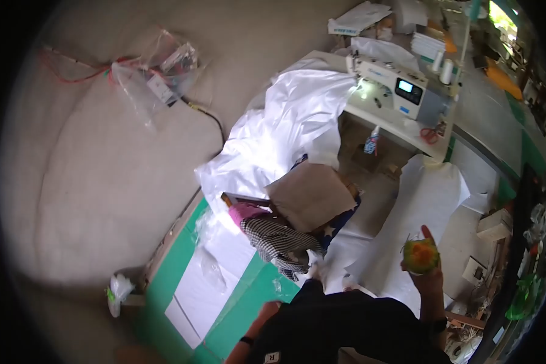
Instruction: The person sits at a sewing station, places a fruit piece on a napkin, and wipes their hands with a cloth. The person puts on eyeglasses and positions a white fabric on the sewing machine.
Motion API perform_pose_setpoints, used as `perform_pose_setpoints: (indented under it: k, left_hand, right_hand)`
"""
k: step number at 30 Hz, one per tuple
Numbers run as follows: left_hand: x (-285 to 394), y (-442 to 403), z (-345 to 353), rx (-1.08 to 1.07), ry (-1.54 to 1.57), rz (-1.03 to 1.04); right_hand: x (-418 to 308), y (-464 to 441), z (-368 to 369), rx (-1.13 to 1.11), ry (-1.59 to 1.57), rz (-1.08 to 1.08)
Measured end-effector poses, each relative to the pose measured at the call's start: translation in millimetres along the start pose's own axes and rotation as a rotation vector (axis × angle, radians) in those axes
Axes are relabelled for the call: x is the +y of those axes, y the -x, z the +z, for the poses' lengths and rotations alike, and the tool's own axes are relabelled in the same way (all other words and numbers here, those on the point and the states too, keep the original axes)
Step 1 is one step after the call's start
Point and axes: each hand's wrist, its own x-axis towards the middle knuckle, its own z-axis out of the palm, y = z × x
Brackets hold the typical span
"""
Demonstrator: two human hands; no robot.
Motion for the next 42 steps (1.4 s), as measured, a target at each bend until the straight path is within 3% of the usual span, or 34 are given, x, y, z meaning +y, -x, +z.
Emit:
perform_pose_setpoints:
  k: [1,2,3,4,5,6,7,9,10,11,12,13,14,15,21,24,26,28,29,30,32,34,35,36,37,38,39,40,41,42]
  left_hand:
    - [54.4,-32.7,-52.7,-0.391,-0.804,-0.030]
    - [119.7,-81.7,-89.9,0.060,-0.427,-0.382]
    - [135.2,-121.1,-124.6,0.196,-0.447,-0.289]
    - [141.5,-160.5,-150.8,0.299,-0.163,-0.459]
    - [108.5,-194.1,-164.3,0.405,0.063,-0.441]
    - [104.2,-229.0,-179.1,0.429,0.035,-0.417]
    - [98.8,-251.9,-188.1,0.414,0.066,-0.226]
    - [92.4,-295.2,-187.7,0.310,0.246,-0.281]
    - [122.0,-309.1,-196.9,0.116,0.415,-0.425]
    - [107.9,-322.6,-195.8,-0.043,0.198,-0.420]
    - [76.8,-329.7,-184.9,-0.087,0.222,-0.437]
    - [104.1,-326.9,-185.3,-0.041,0.310,-0.514]
    - [81.3,-326.5,-179.2,0.018,0.145,-0.438]
    - [106.2,-324.3,-186.0,-0.002,0.037,-0.411]
    - [130.2,-324.7,-195.4,0.107,-0.255,-0.330]
    - [140.6,-334.2,-217.2,0.378,-0.347,-0.241]
    - [87.1,-348.4,-229.4,0.718,-0.461,-0.034]
    - [206.2,-344.5,-258.5,0.563,-0.033,-0.208]
    - [248.5,-353.4,-259.9,0.583,0.038,-0.336]
    - [265.3,-362.8,-249.2,0.645,0.160,-0.240]
    - [272.9,-382.2,-226.1,0.584,0.400,-0.236]
    - [351.6,-418.1,-167.6,0.681,0.821,-0.416]
    - [313.6,-440.8,-149.5,0.144,1.260,-0.185]
    - [342.5,-450.4,-113.8,0.136,1.091,-0.512]
    - [247.6,-468.8,-49.6,0.501,1.046,-0.574]
    - [247.3,-486.9,-16.9,0.070,1.457,-0.468]
    - [292.4,-501.6,24.0,0.272,1.388,-0.553]
    - [369.1,-527.9,34.4,0.153,1.272,-0.741]
    - [315.4,-534.3,69.4,0.049,0.662,-0.099]
    - [335.8,-548.0,74.6,0.037,0.661,-0.105]
  right_hand:
    - [4.5,-5.0,-5.6,0.055,0.265,-0.007]
    - [5.5,-10.9,11.0,0.103,0.085,-0.007]
    - [13.3,-15.8,9.9,0.088,0.069,-0.015]
    - [20.9,-21.5,7.1,0.071,0.059,-0.030]
    - [27.9,-27.5,13.4,0.086,0.029,-0.027]
    - [33.5,-33.5,19.2,0.107,0.000,-0.040]
    - [38.6,-38.5,21.3,0.205,0.000,0.018]
    - [46.2,-51.8,33.0,0.114,0.006,0.002]
    - [48.3,-57.7,41.0,0.082,0.059,-0.048]
    - [45.6,-63.3,46.1,0.028,-0.014,-0.029]
    - [45.1,-66.8,51.0,-0.027,-0.090,-0.002]
    - [46.7,-68.6,54.1,0.025,-0.057,-0.035]
    - [44.1,-69.2,53.0,0.055,-0.040,-0.058]
    - [43.5,-69.9,50.7,0.056,-0.063,-0.032]
    - [38.2,-103.4,44.0,0.053,-0.149,-0.027]
    - [32.2,-139.1,36.6,0.076,-0.105,0.030]
    - [24.1,-174.5,25.4,-0.013,-0.066,0.079]
    - [15.7,-211.8,16.5,-0.086,-0.151,0.070]
    - [9.7,-229.8,10.6,-0.130,-0.237,0.071]
    - [1.5,-247.7,2.2,-0.144,-0.239,0.087]
    - [-14.9,-284.9,-20.2,-0.188,-0.225,0.125]
    - [-31.8,-321.2,-49.4,-0.175,-0.137,0.138]
    - [-43.0,-336.2,-64.1,-0.145,-0.035,0.139]
    - [-53.9,-345.7,-78.3,-0.137,-0.045,0.151]
    - [-66.1,-356.8,-92.8,-0.127,-0.013,0.161]
    - [-80.1,-369.6,-106.2,-0.117,0.023,0.162]
    - [-94.2,-378.0,-115.5,-0.104,0.022,0.156]
    - [-108.3,-384.2,-121.8,-0.098,0.008,0.160]
    - [-121.4,-391.4,-128.6,-0.097,-0.003,0.164]
    - [-131.9,-395.1,-135.4,-0.084,-0.005,0.164]
